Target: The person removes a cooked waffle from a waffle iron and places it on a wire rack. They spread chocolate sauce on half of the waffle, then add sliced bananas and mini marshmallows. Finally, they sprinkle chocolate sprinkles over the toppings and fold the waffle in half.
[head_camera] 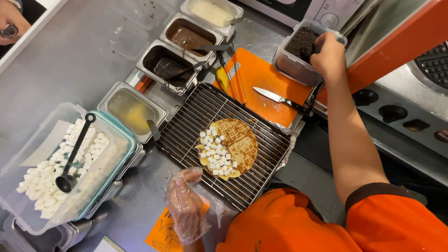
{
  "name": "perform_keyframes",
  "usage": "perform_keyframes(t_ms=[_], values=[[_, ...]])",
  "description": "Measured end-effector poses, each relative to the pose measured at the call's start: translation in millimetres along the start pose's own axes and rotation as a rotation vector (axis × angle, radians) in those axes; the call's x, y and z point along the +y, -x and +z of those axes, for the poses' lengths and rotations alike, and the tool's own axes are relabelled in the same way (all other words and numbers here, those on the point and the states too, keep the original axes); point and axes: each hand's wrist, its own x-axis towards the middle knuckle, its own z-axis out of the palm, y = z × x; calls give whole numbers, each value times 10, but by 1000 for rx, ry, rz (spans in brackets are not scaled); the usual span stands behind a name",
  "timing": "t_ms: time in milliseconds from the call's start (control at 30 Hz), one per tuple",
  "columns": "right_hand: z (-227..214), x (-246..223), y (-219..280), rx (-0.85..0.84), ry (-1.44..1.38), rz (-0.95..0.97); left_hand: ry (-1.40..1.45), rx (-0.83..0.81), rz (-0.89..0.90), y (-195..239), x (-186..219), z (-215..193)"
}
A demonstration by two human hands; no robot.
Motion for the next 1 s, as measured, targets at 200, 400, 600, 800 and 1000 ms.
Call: perform_keyframes(t_ms=[200,400,600,800,1000], values=[[38,105,-11,-24,-83,66,20,26,-78,0,3,-3],[198,248,-78,-31,-407,230,23,43,-101,12,96,21],[434,655,-147,17,-792,249,24,41,-138,64,171,-10],[506,840,-41,-24,-1007,-35,-62,1,48,179,87,10],[113,36,711,-290,-1115,-23,-12,30,-41,322,59,33]])
